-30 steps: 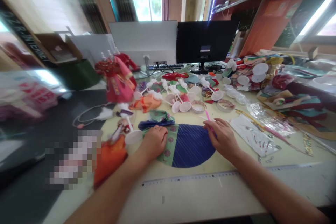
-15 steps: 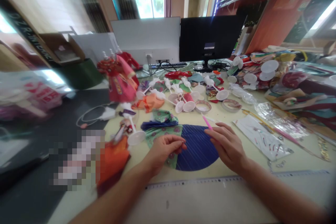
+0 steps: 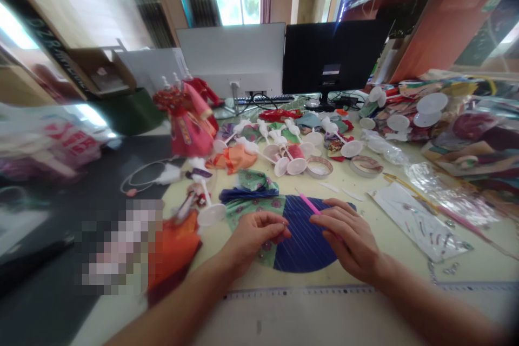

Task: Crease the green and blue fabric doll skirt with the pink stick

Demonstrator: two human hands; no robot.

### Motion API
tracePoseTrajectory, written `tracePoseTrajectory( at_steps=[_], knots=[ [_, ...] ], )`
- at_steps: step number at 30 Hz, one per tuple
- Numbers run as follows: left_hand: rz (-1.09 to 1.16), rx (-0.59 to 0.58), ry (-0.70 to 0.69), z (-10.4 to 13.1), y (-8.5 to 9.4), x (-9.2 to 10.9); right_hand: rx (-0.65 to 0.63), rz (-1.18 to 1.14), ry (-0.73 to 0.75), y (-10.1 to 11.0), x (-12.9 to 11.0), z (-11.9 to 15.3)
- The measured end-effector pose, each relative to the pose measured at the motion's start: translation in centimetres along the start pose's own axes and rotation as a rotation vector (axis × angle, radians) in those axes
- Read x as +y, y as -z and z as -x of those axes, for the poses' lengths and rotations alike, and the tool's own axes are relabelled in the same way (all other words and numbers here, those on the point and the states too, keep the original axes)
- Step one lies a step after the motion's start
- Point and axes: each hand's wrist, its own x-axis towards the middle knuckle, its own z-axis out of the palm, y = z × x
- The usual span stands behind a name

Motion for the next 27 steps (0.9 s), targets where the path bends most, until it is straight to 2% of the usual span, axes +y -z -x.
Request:
tracePoseTrajectory(
  at_steps=[15,27],
  knots=[
    [0.017,-0.044,0.026,-0.10,0.27,-0.55,-0.064,-0.038,0.025,0.63,0.47,0.50],
    [-0.027,-0.026,-0.018,0.42,-0.20,0.42,-0.058,-0.051,0.045,0.84,0.35,0.45]
  ],
)
